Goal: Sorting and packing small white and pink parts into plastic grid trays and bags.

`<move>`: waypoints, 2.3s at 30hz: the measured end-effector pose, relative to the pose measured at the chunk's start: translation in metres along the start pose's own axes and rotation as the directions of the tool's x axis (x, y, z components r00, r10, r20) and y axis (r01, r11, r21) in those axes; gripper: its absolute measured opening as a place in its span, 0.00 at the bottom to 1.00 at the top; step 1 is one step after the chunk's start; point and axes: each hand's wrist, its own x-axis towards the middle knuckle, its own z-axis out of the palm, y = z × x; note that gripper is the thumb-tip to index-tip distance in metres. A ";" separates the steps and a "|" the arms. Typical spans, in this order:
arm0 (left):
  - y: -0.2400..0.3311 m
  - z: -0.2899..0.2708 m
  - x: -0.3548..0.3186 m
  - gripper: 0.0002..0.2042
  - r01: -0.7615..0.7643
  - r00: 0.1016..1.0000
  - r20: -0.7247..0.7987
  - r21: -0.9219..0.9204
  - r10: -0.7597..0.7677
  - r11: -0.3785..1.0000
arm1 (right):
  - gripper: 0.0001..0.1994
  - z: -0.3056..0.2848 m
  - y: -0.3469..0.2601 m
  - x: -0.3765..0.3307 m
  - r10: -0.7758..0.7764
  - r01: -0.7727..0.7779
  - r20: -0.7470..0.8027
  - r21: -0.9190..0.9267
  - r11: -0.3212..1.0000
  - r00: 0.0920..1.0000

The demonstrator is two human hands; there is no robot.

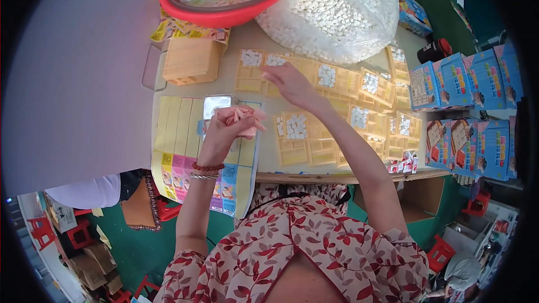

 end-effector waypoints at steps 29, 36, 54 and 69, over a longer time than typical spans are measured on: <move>-0.004 0.008 -0.001 0.09 0.024 0.995 -0.091 -0.161 -0.039 0.987 | 0.08 0.052 0.016 0.019 -0.196 0.195 0.061 -0.577 0.793 0.979; -0.010 0.000 -0.003 0.08 0.030 0.993 -0.106 -0.153 -0.046 0.988 | 0.08 0.048 0.018 0.018 -0.245 0.244 0.061 -0.477 0.844 0.968; -0.012 0.007 -0.001 0.06 0.057 0.989 -0.125 -0.177 -0.080 0.983 | 0.11 0.043 0.010 0.007 -0.184 0.255 0.180 -0.557 0.790 0.966; -0.022 0.017 0.007 0.05 -0.005 0.992 -0.125 -0.199 -0.020 0.980 | 0.05 -0.025 -0.054 -0.046 0.078 -0.116 0.157 0.249 0.962 0.984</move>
